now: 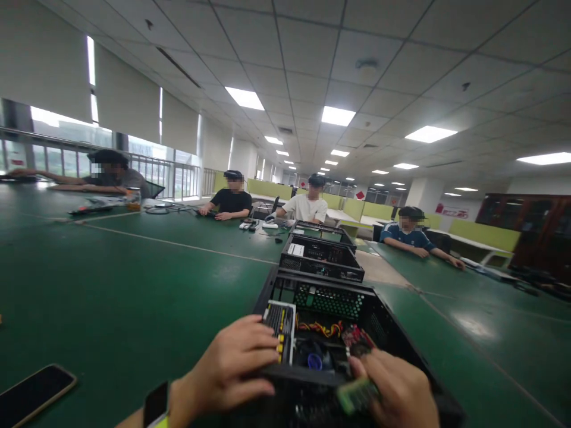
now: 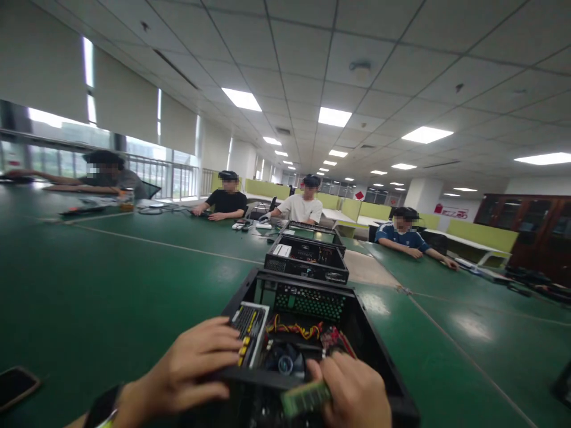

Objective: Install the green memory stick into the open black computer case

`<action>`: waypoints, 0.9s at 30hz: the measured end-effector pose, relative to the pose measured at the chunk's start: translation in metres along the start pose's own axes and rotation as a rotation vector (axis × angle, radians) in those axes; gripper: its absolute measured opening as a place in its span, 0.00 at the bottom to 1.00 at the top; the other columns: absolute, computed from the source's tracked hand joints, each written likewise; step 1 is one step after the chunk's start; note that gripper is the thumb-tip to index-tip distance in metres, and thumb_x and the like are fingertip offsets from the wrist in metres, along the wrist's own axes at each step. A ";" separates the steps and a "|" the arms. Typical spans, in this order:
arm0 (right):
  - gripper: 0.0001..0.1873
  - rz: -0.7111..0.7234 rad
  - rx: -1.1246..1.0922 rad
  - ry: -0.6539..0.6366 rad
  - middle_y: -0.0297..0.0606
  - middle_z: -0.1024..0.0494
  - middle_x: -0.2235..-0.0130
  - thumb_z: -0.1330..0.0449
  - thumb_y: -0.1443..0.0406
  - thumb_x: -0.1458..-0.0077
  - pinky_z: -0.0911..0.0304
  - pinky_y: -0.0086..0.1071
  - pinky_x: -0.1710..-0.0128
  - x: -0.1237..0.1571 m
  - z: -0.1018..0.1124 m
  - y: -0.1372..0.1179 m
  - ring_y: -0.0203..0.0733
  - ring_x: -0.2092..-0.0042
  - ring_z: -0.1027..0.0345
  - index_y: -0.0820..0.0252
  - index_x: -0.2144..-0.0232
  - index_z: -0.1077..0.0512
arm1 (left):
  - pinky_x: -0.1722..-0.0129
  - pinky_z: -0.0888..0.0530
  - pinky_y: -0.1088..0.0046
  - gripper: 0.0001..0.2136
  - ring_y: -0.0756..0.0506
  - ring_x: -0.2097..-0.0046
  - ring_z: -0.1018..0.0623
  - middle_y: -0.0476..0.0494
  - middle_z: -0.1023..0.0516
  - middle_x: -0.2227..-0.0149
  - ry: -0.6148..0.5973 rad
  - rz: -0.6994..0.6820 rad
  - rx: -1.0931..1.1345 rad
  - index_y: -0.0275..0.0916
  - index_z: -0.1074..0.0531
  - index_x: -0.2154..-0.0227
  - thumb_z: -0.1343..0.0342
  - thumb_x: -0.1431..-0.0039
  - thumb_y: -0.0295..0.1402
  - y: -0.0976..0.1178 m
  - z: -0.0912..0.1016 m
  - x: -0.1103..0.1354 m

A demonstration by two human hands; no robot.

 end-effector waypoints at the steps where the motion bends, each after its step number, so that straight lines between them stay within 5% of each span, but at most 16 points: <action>1: 0.18 0.010 0.035 0.010 0.34 0.29 0.78 0.51 0.61 0.39 0.49 0.34 0.72 -0.017 -0.009 0.001 0.38 0.74 0.36 0.53 0.79 0.31 | 0.46 0.30 0.59 0.17 0.44 0.55 0.22 0.45 0.20 0.58 0.030 0.036 0.004 0.43 0.27 0.57 0.39 0.47 0.43 -0.019 -0.006 -0.008; 6: 0.19 0.051 0.168 0.068 0.31 0.30 0.78 0.51 0.60 0.38 0.56 0.35 0.72 -0.071 -0.050 0.018 0.35 0.75 0.38 0.55 0.80 0.34 | 0.49 0.29 0.58 0.14 0.44 0.58 0.22 0.43 0.21 0.60 0.062 0.078 0.020 0.41 0.25 0.61 0.39 0.48 0.42 -0.085 -0.030 -0.028; 15: 0.20 0.067 0.243 0.121 0.32 0.30 0.78 0.52 0.60 0.38 0.56 0.35 0.72 -0.079 -0.072 0.043 0.36 0.76 0.39 0.56 0.80 0.33 | 0.51 0.28 0.60 0.16 0.44 0.59 0.22 0.41 0.21 0.61 0.058 -0.004 -0.011 0.38 0.25 0.61 0.39 0.48 0.43 -0.111 -0.047 -0.031; 27: 0.22 -0.029 0.254 -0.061 0.35 0.27 0.75 0.56 0.57 0.37 0.59 0.35 0.73 -0.125 -0.101 0.084 0.35 0.73 0.37 0.57 0.77 0.30 | 0.53 0.26 0.63 0.16 0.43 0.56 0.23 0.40 0.21 0.59 0.026 0.014 -0.097 0.37 0.25 0.61 0.42 0.46 0.45 -0.166 -0.081 -0.057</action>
Point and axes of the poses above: each hand's wrist, its own x-axis away from the middle knuckle, its own z-axis out of the back of the hand, y = z × x, the point moved 1 cm from there along -x, towards the middle knuckle
